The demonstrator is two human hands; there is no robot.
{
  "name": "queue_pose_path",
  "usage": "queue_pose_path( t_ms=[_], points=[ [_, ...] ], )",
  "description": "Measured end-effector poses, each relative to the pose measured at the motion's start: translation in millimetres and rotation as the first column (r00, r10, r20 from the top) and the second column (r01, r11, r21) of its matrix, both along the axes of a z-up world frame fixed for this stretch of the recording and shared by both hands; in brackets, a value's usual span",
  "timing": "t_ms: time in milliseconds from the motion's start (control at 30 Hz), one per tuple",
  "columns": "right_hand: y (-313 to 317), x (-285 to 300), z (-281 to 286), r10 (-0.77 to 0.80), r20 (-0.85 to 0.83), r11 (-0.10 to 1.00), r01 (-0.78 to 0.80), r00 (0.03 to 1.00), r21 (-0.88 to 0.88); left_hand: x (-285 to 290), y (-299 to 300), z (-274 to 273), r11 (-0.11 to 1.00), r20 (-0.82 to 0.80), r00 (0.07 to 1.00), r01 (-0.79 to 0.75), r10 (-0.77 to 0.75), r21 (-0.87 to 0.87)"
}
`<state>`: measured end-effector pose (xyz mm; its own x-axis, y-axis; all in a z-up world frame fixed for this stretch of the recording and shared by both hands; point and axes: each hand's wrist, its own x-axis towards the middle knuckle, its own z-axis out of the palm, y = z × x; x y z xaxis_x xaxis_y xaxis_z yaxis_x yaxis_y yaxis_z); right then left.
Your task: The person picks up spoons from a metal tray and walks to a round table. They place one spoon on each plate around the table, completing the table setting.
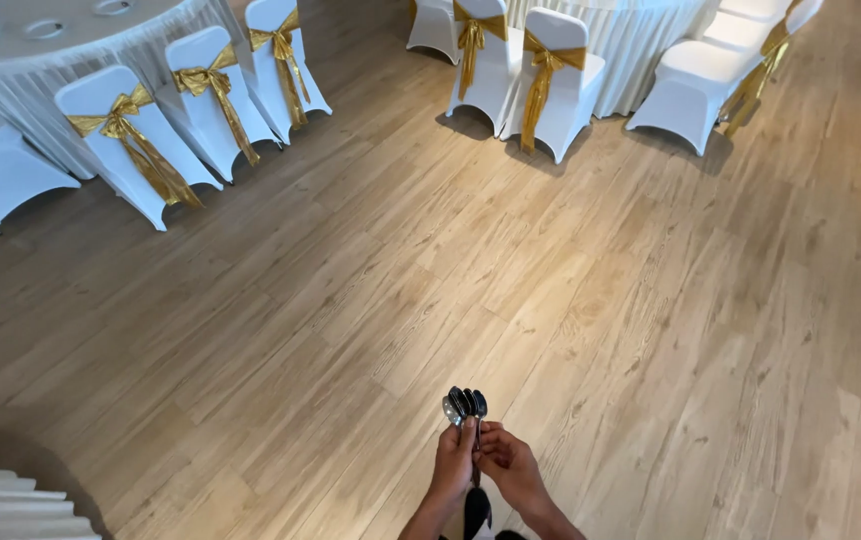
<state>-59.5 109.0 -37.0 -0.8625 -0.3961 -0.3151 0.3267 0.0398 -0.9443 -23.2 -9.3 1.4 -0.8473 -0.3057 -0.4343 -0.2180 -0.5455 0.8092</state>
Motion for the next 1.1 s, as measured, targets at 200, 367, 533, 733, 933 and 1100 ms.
queue_pose_path(
  t_ms=[200, 367, 533, 733, 933, 1100],
  points=[
    [-50, -115, 3, 0.037, 0.096, 0.998, -0.042, 0.995, 0.05, -107, -49, -7, 0.997, 0.067, 0.994, -0.083, 0.083, 0.004],
    [-117, -217, -3, 0.035, 0.049, 0.999, -0.035, 0.998, -0.001, -209, -116, 2, 0.998, 0.042, 0.998, -0.05, 0.052, -0.041],
    [-207, -317, 17, 0.023, 0.017, 0.999, -0.022, 1.0, -0.032, -310, -203, 19, 0.997, 0.039, 0.998, -0.043, 0.046, -0.071],
    [-303, -413, 24, -0.066, 0.087, 0.997, 0.069, 0.994, -0.025, -416, -297, 33, 0.996, 0.054, 0.998, -0.011, 0.016, -0.094],
    [-359, -521, 15, -0.156, 0.151, 0.981, 0.171, 0.976, -0.094, -527, -358, 23, 0.995, -0.032, 0.999, 0.007, -0.01, -0.1],
    [-411, -645, 33, -0.063, 0.08, 0.996, 0.068, 0.995, -0.065, -647, -410, 24, 0.998, -0.06, 0.998, -0.022, 0.018, -0.061]
  ],
)
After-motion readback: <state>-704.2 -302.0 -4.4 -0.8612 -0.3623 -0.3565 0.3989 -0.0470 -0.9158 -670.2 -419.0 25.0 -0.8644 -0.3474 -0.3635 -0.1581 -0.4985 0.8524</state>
